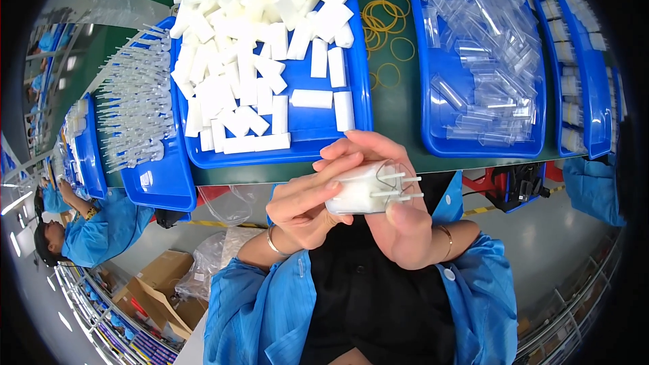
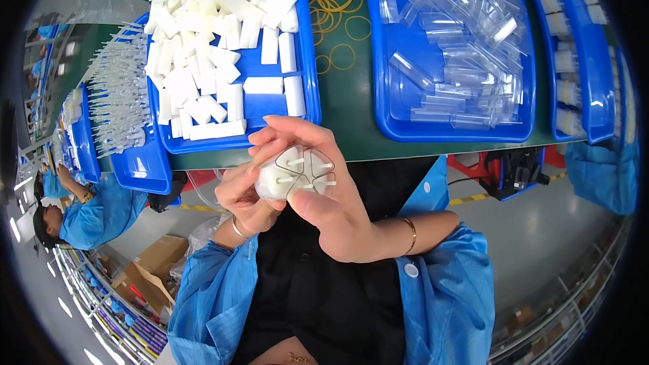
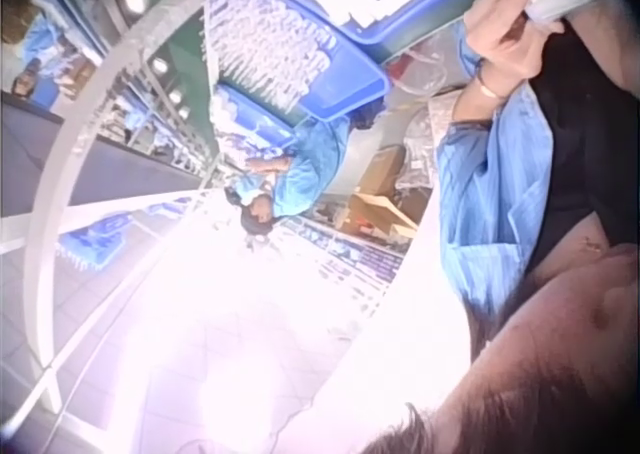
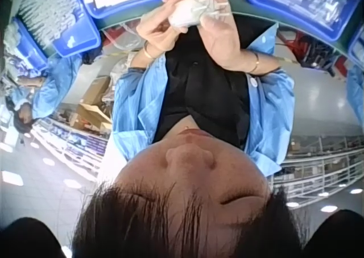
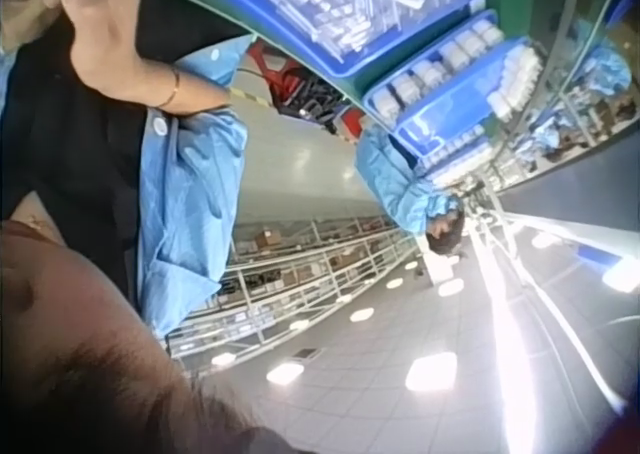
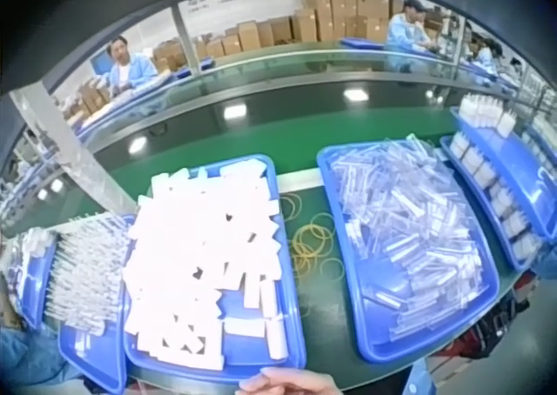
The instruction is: The person assembles component bundles by attaching white foam pieces onto the prongs of a plastic base, sliding clear plastic covers over each prong, and wrapping a rubber band around the bundle.
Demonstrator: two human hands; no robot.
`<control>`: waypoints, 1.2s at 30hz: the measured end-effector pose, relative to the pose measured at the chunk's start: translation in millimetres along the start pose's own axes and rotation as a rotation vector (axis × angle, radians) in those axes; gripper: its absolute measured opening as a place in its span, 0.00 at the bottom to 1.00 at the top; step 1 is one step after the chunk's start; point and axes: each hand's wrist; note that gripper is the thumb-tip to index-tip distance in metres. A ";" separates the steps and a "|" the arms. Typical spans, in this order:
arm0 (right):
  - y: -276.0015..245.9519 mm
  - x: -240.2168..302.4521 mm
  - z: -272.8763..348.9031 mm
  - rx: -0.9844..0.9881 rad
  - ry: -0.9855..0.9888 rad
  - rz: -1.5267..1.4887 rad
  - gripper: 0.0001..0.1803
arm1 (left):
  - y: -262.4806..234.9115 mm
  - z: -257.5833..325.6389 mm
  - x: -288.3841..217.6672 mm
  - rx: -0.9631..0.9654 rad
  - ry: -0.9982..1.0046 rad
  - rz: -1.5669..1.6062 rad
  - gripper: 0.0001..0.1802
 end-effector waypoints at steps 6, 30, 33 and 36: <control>-3.6 0.6 -2.2 0.014 -0.031 0.016 0.31 | -1.7 -2.0 1.5 0.028 -0.007 0.003 0.24; -79.9 75.2 -46.2 -0.378 -0.744 2.061 0.11 | -2.2 -6.1 -6.2 -0.181 -0.576 0.424 0.32; -81.7 75.8 -50.7 -0.298 -0.775 2.043 0.10 | -5.4 -4.5 -4.9 -0.142 -0.572 0.513 0.29; -75.2 77.9 -52.3 -0.351 -0.859 2.037 0.08 | -5.8 -5.3 -6.7 -0.144 -0.579 0.541 0.27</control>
Point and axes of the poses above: each hand's wrist, its own z-axis away from the middle knuckle, its own y-axis out of the palm, x = y × z, and after that the axes turned 11 degrees about -x, right-handed
